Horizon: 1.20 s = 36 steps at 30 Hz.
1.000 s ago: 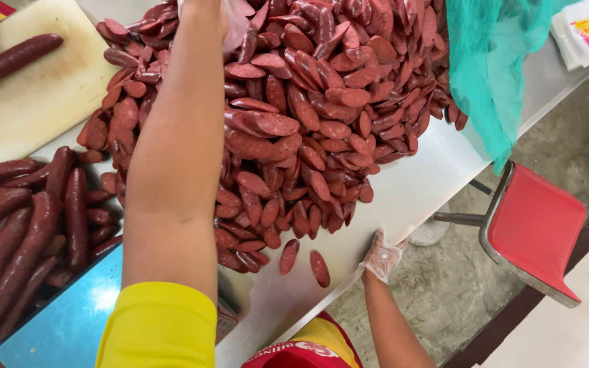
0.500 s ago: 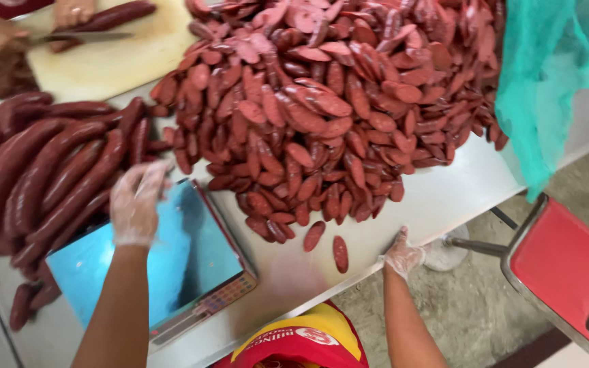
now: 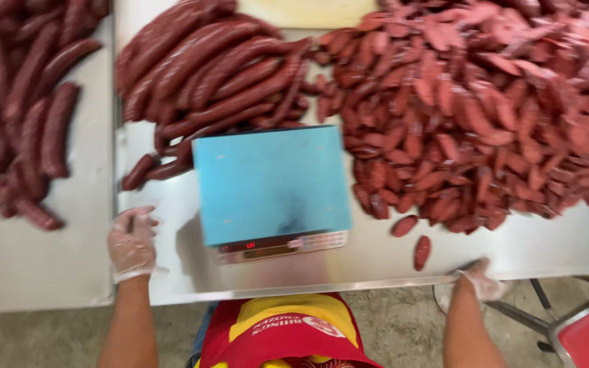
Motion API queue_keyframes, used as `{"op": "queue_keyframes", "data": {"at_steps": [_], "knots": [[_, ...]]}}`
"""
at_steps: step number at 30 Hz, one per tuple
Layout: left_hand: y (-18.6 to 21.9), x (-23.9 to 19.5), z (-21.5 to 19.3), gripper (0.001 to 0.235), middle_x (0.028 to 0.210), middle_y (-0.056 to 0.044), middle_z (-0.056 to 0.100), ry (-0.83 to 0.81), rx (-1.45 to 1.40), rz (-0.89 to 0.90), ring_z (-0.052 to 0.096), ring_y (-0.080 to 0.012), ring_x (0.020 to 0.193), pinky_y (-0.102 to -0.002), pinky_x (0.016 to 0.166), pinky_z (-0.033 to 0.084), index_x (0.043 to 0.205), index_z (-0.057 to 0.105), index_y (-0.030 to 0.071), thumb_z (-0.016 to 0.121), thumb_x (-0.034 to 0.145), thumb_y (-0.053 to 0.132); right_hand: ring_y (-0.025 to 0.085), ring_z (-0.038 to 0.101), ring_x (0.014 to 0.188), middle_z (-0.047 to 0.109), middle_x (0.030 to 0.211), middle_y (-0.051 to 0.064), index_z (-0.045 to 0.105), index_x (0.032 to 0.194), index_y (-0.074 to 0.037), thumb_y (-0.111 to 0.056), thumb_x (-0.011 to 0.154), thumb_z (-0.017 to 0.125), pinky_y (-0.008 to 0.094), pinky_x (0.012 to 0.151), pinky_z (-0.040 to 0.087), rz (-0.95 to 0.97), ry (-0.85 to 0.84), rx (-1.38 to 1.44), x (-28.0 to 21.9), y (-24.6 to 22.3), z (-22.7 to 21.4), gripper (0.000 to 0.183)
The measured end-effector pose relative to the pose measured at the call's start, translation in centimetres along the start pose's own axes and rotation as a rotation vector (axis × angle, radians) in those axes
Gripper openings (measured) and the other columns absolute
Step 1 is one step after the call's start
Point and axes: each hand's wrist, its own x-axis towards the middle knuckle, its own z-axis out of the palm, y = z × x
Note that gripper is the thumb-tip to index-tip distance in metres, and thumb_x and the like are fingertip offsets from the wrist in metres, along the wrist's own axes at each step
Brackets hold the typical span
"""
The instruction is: The person places individual sausages onto a digital scale to check their weight, then moves them between piles on a metal table.
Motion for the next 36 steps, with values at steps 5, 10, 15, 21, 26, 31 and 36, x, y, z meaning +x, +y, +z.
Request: {"op": "queue_keyframes", "data": {"at_steps": [5, 10, 15, 21, 26, 31, 36], "knots": [[-3.9, 0.3, -9.2, 0.023, 0.085, -0.01, 0.074, -0.007, 0.226, -0.152, 0.067, -0.0123, 0.076, -0.028, 0.07, 0.053, 0.109, 0.075, 0.006, 0.063, 0.104, 0.024, 0.024, 0.069, 0.1, 0.065, 0.121, 0.009, 0.055, 0.134, -0.008, 0.001, 0.081, 0.068, 0.039, 0.075, 0.064, -0.264, 0.291, 0.579, -5.7, -2.8, -4.3, 0.055], [-9.4, 0.4, -19.1, 0.021, 0.087, -0.004, 0.071, 0.005, -0.107, -0.228, 0.064, -0.0095, 0.078, -0.024, 0.07, 0.05, 0.11, 0.074, 0.003, 0.063, 0.103, 0.021, 0.027, 0.071, 0.109, 0.065, 0.131, 0.015, 0.059, 0.143, -0.002, -0.003, 0.096, 0.068, 0.039, 0.086, 0.061, -0.646, 0.285, 0.449, -16.8, -3.4, -4.9, 0.048], [-12.6, -1.4, -26.3, 0.021, 0.086, -0.002, 0.07, 0.059, -0.15, -0.295, 0.062, -0.0088, 0.076, -0.024, 0.068, 0.049, 0.108, 0.073, 0.002, 0.063, 0.102, 0.019, 0.02, 0.066, 0.098, 0.069, 0.12, 0.013, 0.062, 0.141, 0.001, -0.02, 0.114, 0.071, 0.033, 0.086, 0.055, -1.097, -0.117, 0.891, -30.5, -7.3, -3.1, 0.035], [-12.6, -3.7, -29.0, 0.022, 0.082, -0.003, 0.07, 0.104, -0.078, -0.298, 0.062, -0.0092, 0.073, -0.025, 0.067, 0.05, 0.105, 0.075, 0.001, 0.065, 0.1, 0.02, 0.014, 0.058, 0.075, 0.061, 0.093, 0.004, 0.057, 0.137, 0.0, -0.03, 0.108, 0.079, 0.029, 0.067, 0.054, -0.999, -0.745, 1.252, -44.9, -18.2, -6.6, 0.047], [-13.2, -6.0, -29.0, 0.024, 0.079, -0.003, 0.071, 0.15, -0.011, -0.27, 0.061, -0.0094, 0.07, -0.025, 0.065, 0.05, 0.1, 0.074, -0.001, 0.067, 0.098, 0.022, 0.017, 0.067, 0.078, 0.07, 0.089, 0.009, 0.066, 0.131, 0.002, -0.03, 0.11, 0.069, 0.032, 0.069, 0.056, -0.838, -1.307, 1.168, -53.1, -21.9, -7.0, 0.038], [-14.2, -5.2, -30.5, 0.027, 0.081, -0.005, 0.071, 0.222, -0.117, -0.255, 0.06, -0.0091, 0.071, -0.026, 0.065, 0.049, 0.108, 0.074, 0.002, 0.067, 0.098, 0.026, 0.015, 0.066, 0.077, 0.07, 0.089, 0.007, 0.068, 0.129, 0.002, -0.028, 0.103, 0.069, 0.029, 0.071, 0.055, -0.739, -1.576, 1.116, -60.9, -20.7, -5.9, 0.039], [-13.4, 3.4, -33.7, 0.035, 0.108, -0.001, 0.069, 0.176, -0.031, -0.386, 0.066, -0.0072, 0.088, -0.027, 0.074, 0.057, 0.133, 0.063, 0.014, 0.058, 0.104, 0.032, 0.014, 0.065, 0.076, 0.07, 0.089, 0.007, 0.069, 0.126, 0.0, -0.024, 0.1, 0.067, 0.026, 0.074, 0.054, -0.642, -1.712, 0.722, -68.0, -21.3, -3.5, 0.035]]}}
